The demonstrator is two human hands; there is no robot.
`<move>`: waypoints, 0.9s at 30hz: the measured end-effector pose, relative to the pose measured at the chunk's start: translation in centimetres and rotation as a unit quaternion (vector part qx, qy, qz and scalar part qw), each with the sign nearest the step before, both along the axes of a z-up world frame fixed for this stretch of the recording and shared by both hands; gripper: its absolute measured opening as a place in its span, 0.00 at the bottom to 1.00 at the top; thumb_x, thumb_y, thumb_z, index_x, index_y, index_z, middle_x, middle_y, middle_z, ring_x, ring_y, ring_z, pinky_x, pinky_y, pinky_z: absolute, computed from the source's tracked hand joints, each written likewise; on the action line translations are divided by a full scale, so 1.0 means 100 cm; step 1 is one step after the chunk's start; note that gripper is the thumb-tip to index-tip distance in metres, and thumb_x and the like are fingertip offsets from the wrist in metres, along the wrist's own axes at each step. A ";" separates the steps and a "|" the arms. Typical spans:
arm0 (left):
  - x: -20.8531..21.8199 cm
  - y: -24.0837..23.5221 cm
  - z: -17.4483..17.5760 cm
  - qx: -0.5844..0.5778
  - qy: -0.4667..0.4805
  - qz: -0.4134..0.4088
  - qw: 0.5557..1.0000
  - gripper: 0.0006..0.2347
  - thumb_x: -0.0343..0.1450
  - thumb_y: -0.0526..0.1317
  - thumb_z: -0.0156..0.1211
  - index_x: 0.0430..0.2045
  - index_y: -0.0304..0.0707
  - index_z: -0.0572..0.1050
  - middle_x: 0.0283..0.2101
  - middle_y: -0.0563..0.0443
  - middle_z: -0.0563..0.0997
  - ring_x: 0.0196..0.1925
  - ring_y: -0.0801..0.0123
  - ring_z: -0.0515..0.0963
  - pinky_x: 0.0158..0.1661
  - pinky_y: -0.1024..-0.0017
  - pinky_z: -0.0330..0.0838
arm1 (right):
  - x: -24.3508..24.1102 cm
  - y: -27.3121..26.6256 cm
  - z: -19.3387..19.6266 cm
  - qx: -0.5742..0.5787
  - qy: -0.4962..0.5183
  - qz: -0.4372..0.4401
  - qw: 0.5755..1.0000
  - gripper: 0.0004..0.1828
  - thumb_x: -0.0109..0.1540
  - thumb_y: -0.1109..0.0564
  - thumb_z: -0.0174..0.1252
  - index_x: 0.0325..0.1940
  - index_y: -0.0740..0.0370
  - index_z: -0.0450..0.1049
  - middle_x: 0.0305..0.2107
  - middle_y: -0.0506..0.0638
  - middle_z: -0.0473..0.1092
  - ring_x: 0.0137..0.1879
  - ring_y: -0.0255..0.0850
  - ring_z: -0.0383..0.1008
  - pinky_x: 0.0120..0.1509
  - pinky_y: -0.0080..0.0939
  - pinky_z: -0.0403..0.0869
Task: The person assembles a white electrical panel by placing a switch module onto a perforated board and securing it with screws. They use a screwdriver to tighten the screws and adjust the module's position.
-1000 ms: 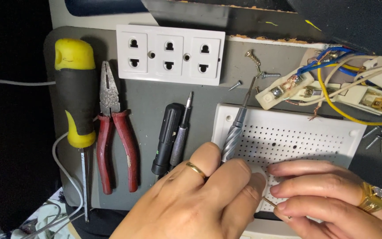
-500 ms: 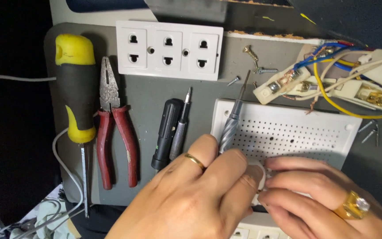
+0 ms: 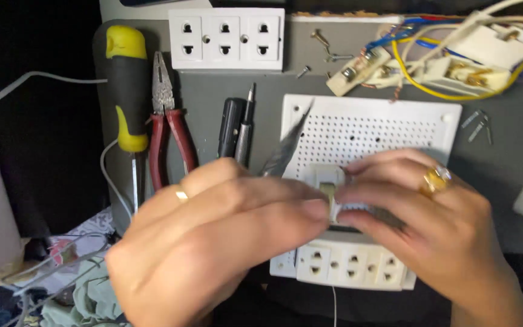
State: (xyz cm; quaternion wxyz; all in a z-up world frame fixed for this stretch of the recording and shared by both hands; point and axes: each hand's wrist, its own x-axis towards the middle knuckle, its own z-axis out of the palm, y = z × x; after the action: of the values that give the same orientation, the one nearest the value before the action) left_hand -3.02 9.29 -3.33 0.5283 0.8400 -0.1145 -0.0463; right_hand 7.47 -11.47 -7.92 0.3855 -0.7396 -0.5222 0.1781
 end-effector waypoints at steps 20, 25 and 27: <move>-0.013 -0.067 -0.011 -0.037 -0.167 0.220 0.960 0.14 0.76 0.39 0.36 0.29 0.21 0.66 0.27 0.40 0.77 0.27 0.60 0.76 0.30 0.71 0.73 | 0.011 -0.013 -0.012 0.055 0.042 0.027 0.997 0.14 0.54 0.60 0.70 0.40 0.63 0.75 0.36 0.50 0.68 0.40 0.39 0.73 0.45 0.37 0.71; -0.012 -0.069 -0.011 -0.010 -0.156 0.243 0.957 0.17 0.76 0.40 0.36 0.26 0.21 0.69 0.25 0.44 0.76 0.25 0.61 0.76 0.29 0.72 0.72 | 0.011 -0.014 -0.013 0.051 0.045 0.027 0.997 0.13 0.54 0.60 0.69 0.40 0.62 0.75 0.36 0.50 0.68 0.38 0.38 0.73 0.43 0.36 0.70; -0.012 -0.068 -0.012 -0.025 -0.168 0.223 0.960 0.14 0.76 0.39 0.37 0.29 0.21 0.66 0.26 0.40 0.77 0.26 0.59 0.76 0.29 0.70 0.73 | 0.011 -0.014 -0.013 0.053 0.043 0.030 0.997 0.13 0.55 0.60 0.69 0.41 0.63 0.75 0.36 0.50 0.68 0.38 0.38 0.73 0.43 0.36 0.71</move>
State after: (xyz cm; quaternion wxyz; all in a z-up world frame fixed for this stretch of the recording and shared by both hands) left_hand -4.21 2.51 -4.53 0.5195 0.8262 -0.0128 0.2178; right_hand 8.60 -12.87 -9.26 0.4403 -0.6937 -0.5362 0.1934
